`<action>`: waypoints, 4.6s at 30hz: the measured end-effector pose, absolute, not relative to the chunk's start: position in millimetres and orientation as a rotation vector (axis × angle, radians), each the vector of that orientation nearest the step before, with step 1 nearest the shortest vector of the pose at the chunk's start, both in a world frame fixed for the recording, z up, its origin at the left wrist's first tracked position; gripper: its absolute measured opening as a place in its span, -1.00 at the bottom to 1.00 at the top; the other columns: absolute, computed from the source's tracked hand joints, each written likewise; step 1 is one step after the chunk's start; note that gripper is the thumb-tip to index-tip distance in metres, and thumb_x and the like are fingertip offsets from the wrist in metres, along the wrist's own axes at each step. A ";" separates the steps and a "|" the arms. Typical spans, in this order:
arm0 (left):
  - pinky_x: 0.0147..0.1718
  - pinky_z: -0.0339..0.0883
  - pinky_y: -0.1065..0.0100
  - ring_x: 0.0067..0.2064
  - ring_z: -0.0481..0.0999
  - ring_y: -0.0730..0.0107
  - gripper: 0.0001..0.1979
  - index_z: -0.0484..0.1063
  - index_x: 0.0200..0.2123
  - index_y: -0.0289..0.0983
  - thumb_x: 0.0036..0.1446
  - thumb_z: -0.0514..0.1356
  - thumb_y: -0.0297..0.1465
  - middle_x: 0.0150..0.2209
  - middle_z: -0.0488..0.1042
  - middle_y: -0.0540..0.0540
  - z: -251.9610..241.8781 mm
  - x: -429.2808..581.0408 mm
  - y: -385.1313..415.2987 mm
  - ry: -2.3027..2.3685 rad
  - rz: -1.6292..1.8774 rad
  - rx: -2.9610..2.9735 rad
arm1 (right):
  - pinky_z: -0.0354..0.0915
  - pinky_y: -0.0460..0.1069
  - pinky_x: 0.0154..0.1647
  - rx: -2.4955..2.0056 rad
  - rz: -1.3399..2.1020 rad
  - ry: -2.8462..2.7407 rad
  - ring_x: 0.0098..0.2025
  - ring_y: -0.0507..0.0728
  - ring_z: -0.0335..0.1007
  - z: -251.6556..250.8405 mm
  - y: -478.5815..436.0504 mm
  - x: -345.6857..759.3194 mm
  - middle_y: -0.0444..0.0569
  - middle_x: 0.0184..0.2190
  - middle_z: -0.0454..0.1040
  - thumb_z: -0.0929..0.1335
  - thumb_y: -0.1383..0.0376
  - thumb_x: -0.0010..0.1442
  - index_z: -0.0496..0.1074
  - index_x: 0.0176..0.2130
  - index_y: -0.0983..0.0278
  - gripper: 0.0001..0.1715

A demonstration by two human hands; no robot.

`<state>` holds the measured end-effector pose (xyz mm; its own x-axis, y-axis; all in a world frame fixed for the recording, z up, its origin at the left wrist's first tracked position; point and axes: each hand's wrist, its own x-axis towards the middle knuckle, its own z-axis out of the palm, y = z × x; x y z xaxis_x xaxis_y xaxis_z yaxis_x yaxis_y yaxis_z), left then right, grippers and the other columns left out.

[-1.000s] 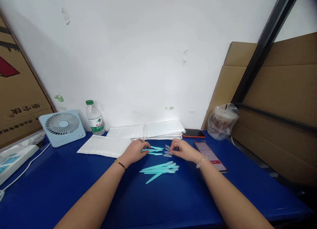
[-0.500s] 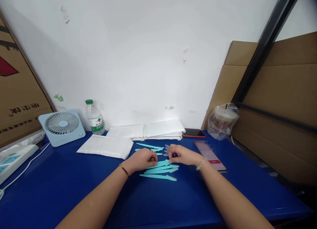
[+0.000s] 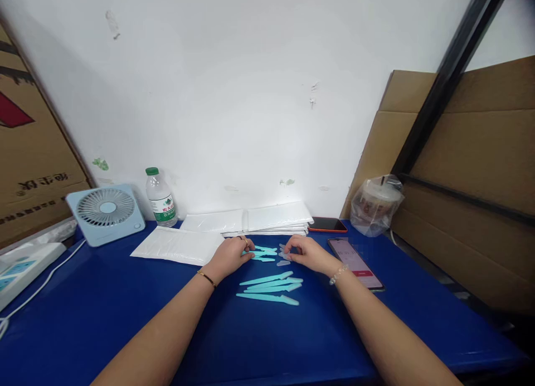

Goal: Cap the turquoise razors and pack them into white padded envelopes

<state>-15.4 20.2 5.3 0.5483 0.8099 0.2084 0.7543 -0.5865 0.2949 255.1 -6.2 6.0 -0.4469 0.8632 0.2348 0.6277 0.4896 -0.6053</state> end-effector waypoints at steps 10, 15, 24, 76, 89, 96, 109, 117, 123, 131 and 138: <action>-0.41 0.14 0.43 -0.31 0.43 0.36 -0.75 0.46 -0.30 -0.19 0.09 0.14 -0.16 -0.35 0.49 -0.01 9.7 2.4 -5.9 1.040 0.302 2.627 | 0.17 -0.07 -0.30 -1.141 0.557 -2.559 -0.34 0.03 0.26 -0.3 -13.6 245.0 -0.10 -0.32 0.31 0.41 0.26 0.05 0.46 -0.36 0.27 -0.88; -0.42 0.11 0.42 -0.36 0.42 0.37 -0.78 0.44 -0.37 -0.22 0.15 0.08 -0.23 -0.40 0.49 -0.03 10.1 5.4 -4.7 1.116 0.291 2.690 | 0.17 -0.09 -0.32 -1.126 0.495 -2.487 -0.33 0.03 0.25 4.6 -14.9 242.8 -0.09 -0.29 0.30 0.37 0.28 0.11 0.43 -0.35 0.27 -0.91; -0.39 0.13 0.40 -0.34 0.43 0.35 -0.80 0.45 -0.37 -0.19 0.14 0.09 -0.25 -0.37 0.50 -0.03 7.1 -12.4 15.3 1.377 0.397 2.676 | 0.20 -0.07 -0.28 -1.271 0.357 -2.316 -0.33 0.03 0.28 0.7 -3.4 252.2 -0.06 -0.30 0.31 0.34 0.37 0.11 0.40 -0.40 0.30 -0.96; -0.41 0.15 0.43 -0.32 0.43 0.38 -0.77 0.49 -0.33 -0.20 0.16 0.05 -0.28 -0.35 0.51 -0.03 9.8 7.4 -10.6 1.037 0.282 2.673 | 0.11 -0.14 -0.50 -1.217 0.707 -2.423 -0.49 0.00 0.25 10.9 -25.7 241.6 -0.13 -0.51 0.39 0.34 0.27 0.12 0.38 -0.39 0.29 -0.88; -0.33 0.20 0.40 -0.25 0.43 0.35 -0.79 0.45 -0.24 -0.21 0.12 0.11 -0.25 -0.24 0.46 -0.06 18.7 -5.6 -3.0 1.185 0.415 2.638 | 0.15 -0.11 -0.48 -1.356 0.682 -2.287 -0.48 0.03 0.29 18.5 -21.5 252.0 -0.09 -0.49 0.44 0.33 0.12 0.11 0.43 -0.38 0.30 -0.72; -0.53 0.08 0.44 -0.42 0.39 0.42 -0.84 0.47 -0.39 -0.18 -0.06 0.26 -0.24 -0.43 0.46 0.02 16.4 3.4 -26.8 0.982 0.040 2.570 | 0.08 -0.13 -0.60 -1.240 0.987 -2.643 -0.56 0.00 0.27 20.3 -43.8 236.6 -0.15 -0.56 0.40 0.47 0.12 -0.10 0.46 -0.41 0.28 -0.70; -0.45 0.11 0.42 -0.39 0.39 0.40 -0.87 0.40 -0.40 -0.23 0.12 0.09 -0.33 -0.43 0.46 -0.01 24.9 -12.1 -8.2 1.126 0.271 2.583 | 0.13 -0.11 -0.50 -1.283 0.728 -2.406 -0.50 0.02 0.28 23.0 -29.2 253.1 -0.11 -0.52 0.41 0.33 0.24 0.12 0.36 -0.44 0.29 -0.83; -0.43 0.21 0.44 -0.42 0.36 0.48 -0.69 0.27 -0.19 -0.24 0.23 -0.09 -0.15 -0.40 0.43 0.02 19.2 -15.8 -1.8 1.074 0.462 2.129 | 0.24 -0.08 -0.45 -1.214 0.902 -1.908 -0.52 0.00 0.30 16.0 -16.9 261.1 -0.13 -0.48 0.37 0.29 0.07 0.16 0.35 -0.19 0.29 -0.65; -0.25 0.21 0.39 -0.26 0.35 0.39 -0.55 0.41 -0.25 -0.21 0.25 -0.17 -0.10 -0.29 0.41 0.00 21.2 -9.0 -4.9 1.105 0.628 2.204 | 0.26 -0.06 -0.45 -1.132 1.020 -1.629 -0.51 0.01 0.31 7.9 -13.5 249.9 -0.11 -0.50 0.39 0.36 0.10 0.08 0.46 -0.21 0.31 -0.64; -0.31 0.15 0.38 -0.32 0.31 0.37 -0.65 0.34 -0.39 -0.24 0.25 -0.10 -0.18 -0.38 0.36 -0.02 15.0 -8.4 -1.9 1.112 0.601 2.401 | 0.21 -0.12 -0.61 -0.942 1.203 -1.424 -0.62 -0.01 0.36 2.7 -13.2 245.8 -0.15 -0.54 0.44 0.36 0.06 0.10 0.28 -0.38 0.27 -0.67; -0.28 0.14 0.38 -0.28 0.33 0.35 -0.68 0.33 -0.37 -0.24 0.26 -0.10 -0.21 -0.36 0.37 -0.04 17.1 -6.1 -5.5 1.108 0.556 2.438 | 0.15 -0.14 -0.65 -0.932 1.249 -1.473 -0.64 -0.02 0.36 4.3 -17.1 238.8 -0.16 -0.55 0.45 0.34 0.07 0.13 0.27 -0.39 0.27 -0.67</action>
<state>-6.1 -5.5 17.1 0.6057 0.7734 0.1873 0.6125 -0.6034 0.5107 238.8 -17.1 4.3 -0.2511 0.9498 0.1868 -0.0288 0.1856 -0.9822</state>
